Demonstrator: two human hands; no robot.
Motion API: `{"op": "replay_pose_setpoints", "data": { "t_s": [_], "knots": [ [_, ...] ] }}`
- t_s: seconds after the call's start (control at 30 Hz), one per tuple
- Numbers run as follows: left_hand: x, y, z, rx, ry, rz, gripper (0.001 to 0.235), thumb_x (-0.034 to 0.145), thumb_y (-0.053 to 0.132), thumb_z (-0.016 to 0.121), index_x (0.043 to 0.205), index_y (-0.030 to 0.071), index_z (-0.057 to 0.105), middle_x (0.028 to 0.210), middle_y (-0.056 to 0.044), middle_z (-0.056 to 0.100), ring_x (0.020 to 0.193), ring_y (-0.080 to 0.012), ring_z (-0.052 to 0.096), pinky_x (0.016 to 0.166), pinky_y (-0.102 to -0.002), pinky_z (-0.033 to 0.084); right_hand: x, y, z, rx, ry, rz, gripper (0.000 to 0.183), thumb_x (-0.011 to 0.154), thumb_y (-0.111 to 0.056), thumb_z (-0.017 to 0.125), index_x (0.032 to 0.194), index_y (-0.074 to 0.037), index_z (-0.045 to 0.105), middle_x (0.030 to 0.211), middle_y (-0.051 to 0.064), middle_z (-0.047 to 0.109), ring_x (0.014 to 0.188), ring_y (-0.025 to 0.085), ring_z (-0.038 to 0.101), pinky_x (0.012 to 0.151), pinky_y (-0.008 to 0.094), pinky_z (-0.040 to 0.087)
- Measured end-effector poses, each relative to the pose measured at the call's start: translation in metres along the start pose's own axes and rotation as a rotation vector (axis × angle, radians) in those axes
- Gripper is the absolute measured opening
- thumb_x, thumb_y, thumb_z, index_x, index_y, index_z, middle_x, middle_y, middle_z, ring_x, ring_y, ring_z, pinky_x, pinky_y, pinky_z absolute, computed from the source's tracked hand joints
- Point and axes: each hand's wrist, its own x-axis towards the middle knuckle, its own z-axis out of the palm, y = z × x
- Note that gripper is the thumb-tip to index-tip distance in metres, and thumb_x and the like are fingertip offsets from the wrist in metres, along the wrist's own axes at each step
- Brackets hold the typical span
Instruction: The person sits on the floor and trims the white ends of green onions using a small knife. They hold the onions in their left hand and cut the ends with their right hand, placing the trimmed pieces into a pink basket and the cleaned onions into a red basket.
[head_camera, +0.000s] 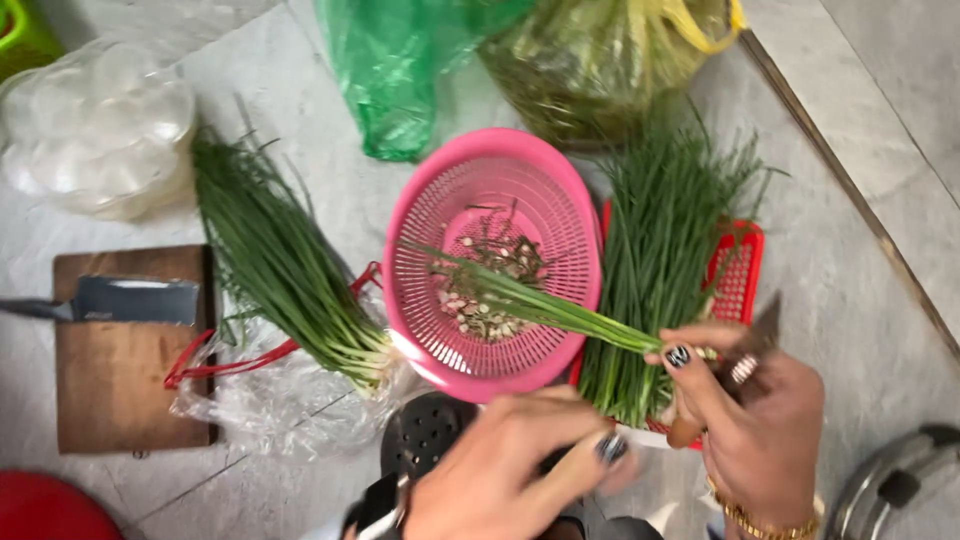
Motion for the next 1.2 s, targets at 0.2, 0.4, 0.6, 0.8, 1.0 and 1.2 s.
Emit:
{"op": "replay_pose_setpoints", "data": {
  "t_s": [0.2,0.4,0.6,0.8,1.0,1.2],
  "knots": [
    [0.026,-0.076,0.031,-1.077,0.264,-0.119,0.069,0.123,0.037,0.064,0.181,0.004,0.047,0.18,-0.018,0.068,0.167,-0.0255,0.065,0.137,-0.043,0.054,-0.044,0.033,0.033,-0.075,0.111,-0.157,0.012,0.108,0.002,0.089,0.119,-0.002,0.089,0.106,0.009,0.087,0.066,0.008,0.06,0.063,0.023,0.045],
    [0.033,-0.119,0.0,-1.45,0.612,-0.382,0.017,0.134,0.014,0.055,0.134,-0.002,0.06,0.114,-0.017,0.068,0.097,-0.0306,0.074,0.1,-0.046,0.075,-0.069,0.041,0.047,-0.369,-0.008,-0.268,0.026,0.091,-0.001,0.094,0.112,-0.015,0.095,0.099,-0.006,0.096,0.043,-0.003,0.053,0.038,0.017,0.034],
    [0.04,-0.138,-0.042,-1.422,0.66,-0.207,0.017,0.138,0.016,0.042,0.126,0.01,0.053,0.091,0.0,0.053,0.067,-0.0115,0.041,0.059,-0.03,0.042,-0.085,0.064,0.051,-0.536,-0.114,-0.562,0.025,0.094,-0.018,0.098,0.117,-0.024,0.094,0.114,-0.009,0.096,0.089,-0.003,0.089,0.088,0.015,0.065],
    [0.044,-0.128,-0.087,-1.262,0.693,-0.165,0.016,0.136,0.018,0.045,0.127,0.017,0.057,0.092,0.003,0.051,0.066,-0.009,0.032,0.054,-0.027,0.029,-0.113,0.076,0.07,-0.614,-0.034,-0.51,0.018,0.09,-0.025,0.098,0.104,-0.035,0.094,0.106,-0.014,0.094,0.083,0.0,0.086,0.091,0.026,0.067],
    [0.035,-0.115,-0.103,-1.153,0.568,-0.066,0.019,0.137,0.023,0.044,0.126,0.015,0.058,0.086,0.008,0.041,0.063,-0.0053,0.03,0.051,-0.025,0.022,-0.107,0.128,0.079,-0.7,-0.003,-0.726,0.032,0.088,-0.062,0.097,0.11,-0.046,0.08,0.105,-0.034,0.083,0.059,-0.004,0.062,0.158,0.073,0.018],
    [0.008,-0.103,-0.108,-0.653,0.482,-0.106,0.025,0.137,0.028,0.046,0.124,0.015,0.063,0.084,0.007,0.05,0.058,-0.0071,0.038,0.046,-0.025,0.034,-0.058,0.072,0.059,-0.415,-0.458,0.088,0.116,0.063,-0.028,0.128,0.167,-0.042,0.078,0.135,-0.025,0.109,0.046,0.0,0.06,0.039,0.016,0.053]
  ]
}}
